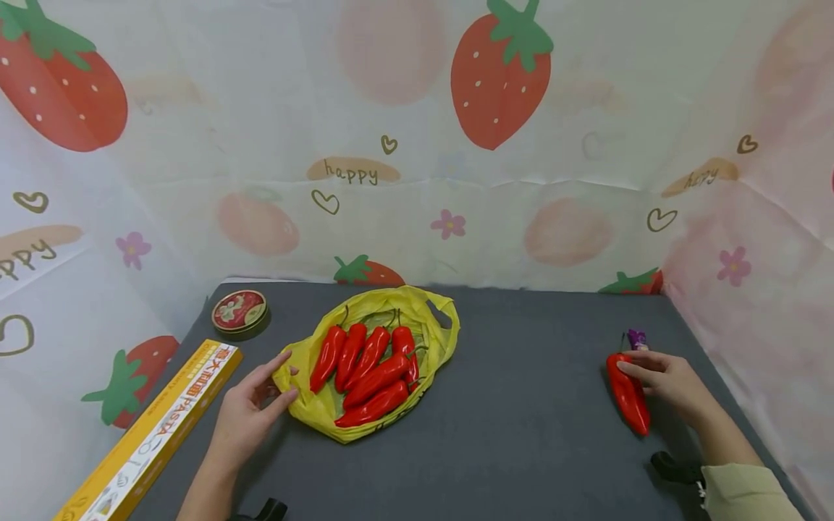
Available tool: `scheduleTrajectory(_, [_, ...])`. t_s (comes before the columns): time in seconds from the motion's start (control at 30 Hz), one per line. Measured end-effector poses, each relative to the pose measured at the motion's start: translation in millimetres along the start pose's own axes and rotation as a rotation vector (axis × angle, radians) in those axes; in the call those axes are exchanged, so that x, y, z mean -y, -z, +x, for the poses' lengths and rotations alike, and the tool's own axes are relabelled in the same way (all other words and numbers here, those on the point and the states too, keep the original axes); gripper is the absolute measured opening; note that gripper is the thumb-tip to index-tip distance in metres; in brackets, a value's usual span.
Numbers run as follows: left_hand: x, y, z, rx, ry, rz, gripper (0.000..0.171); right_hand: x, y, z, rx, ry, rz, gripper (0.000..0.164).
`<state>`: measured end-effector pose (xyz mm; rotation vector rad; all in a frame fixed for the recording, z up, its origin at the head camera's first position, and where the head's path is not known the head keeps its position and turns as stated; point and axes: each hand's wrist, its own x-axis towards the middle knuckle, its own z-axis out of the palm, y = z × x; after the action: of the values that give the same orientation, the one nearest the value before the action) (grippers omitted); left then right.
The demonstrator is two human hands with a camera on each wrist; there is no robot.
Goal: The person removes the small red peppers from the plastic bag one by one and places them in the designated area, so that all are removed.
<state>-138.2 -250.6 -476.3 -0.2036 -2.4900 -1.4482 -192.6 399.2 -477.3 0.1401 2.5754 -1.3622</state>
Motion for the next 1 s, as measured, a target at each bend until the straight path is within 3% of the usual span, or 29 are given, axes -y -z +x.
scheduleTrajectory(0.27, [1.0, 0.6, -0.8, 0.004, 0.009, -0.001, 0.059, -4, 0, 3, 0.043, -0.035, -0.103, 0.071])
scheduleTrajectory(0.5, [1.0, -0.6, -0.3, 0.013, 0.006, -0.022, 0.059, -1, 3, 2, 0.0, 0.0, -0.193, 0.069])
scheduleTrajectory(0.83, [0.0, -0.1, -0.7, 0.008, 0.004, -0.032, 0.058, 4, 4, -2, 0.002, 0.026, -0.193, 0.068])
scheduleTrajectory(1.0, [0.9, -0.1, -0.4, 0.006, -0.002, -0.02, 0.059, 9, -1, -5, 0.021, 0.037, -0.257, 0.075])
